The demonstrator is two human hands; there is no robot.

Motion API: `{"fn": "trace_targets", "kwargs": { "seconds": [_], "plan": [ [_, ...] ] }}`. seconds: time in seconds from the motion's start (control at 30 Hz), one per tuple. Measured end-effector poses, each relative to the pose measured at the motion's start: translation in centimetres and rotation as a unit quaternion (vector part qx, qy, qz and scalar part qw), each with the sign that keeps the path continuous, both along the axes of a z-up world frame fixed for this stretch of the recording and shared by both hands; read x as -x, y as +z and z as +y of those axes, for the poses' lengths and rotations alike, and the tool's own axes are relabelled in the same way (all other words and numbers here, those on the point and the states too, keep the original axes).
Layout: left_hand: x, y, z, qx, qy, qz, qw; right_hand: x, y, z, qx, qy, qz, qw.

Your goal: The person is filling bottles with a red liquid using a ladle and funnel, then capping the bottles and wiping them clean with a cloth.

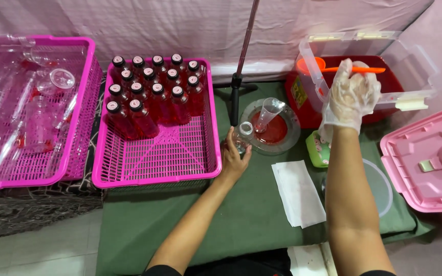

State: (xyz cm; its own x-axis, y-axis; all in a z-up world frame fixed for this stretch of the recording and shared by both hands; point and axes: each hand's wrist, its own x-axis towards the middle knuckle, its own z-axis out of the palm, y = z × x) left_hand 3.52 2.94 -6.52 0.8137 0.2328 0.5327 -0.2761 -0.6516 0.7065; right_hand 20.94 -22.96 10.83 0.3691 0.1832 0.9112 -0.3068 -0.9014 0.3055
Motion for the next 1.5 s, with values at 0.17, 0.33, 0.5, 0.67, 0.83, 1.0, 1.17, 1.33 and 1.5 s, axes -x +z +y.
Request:
{"fn": "trace_targets", "kwargs": {
  "seconds": [0.17,0.33,0.5,0.67,0.83,1.0,1.17,1.33,1.5],
  "plan": [
    [0.1,0.2,0.2,-0.003,-0.021,0.02,1.0,-2.9,0.0,-1.0,-0.345,0.06,0.273,0.896],
    [-0.1,0.0,0.2,-0.042,-0.013,0.017,0.999,-0.4,3.2,0.3,-0.429,0.143,0.29,0.843],
    [0.0,0.7,0.3,-0.081,-0.005,-0.006,0.997,1.6,5.3,0.9,-0.485,0.296,0.226,0.792],
    [0.2,0.6,0.3,-0.068,-0.007,0.013,0.998,0.9,4.7,0.1,-0.461,0.282,0.229,0.81],
    [0.3,1.0,0.2,-0.073,-0.005,0.019,0.997,-0.6,3.3,-1.1,-0.467,0.233,0.258,0.813],
    [0.3,0.8,0.2,-0.08,-0.007,0.022,0.997,-0.9,3.7,-1.1,-0.512,0.164,0.282,0.795],
    [0.2,0.7,0.3,-0.073,-0.007,-0.002,0.997,1.1,5.7,0.4,-0.654,0.183,0.167,0.715],
    [0.2,0.6,0.3,-0.069,-0.01,-0.002,0.998,1.2,5.8,-0.7,-0.661,0.249,0.138,0.694],
    [0.0,0.1,0.3,-0.067,-0.009,-0.023,0.997,2.9,7.8,-0.1,-0.759,0.292,0.079,0.576]
  ]
}}
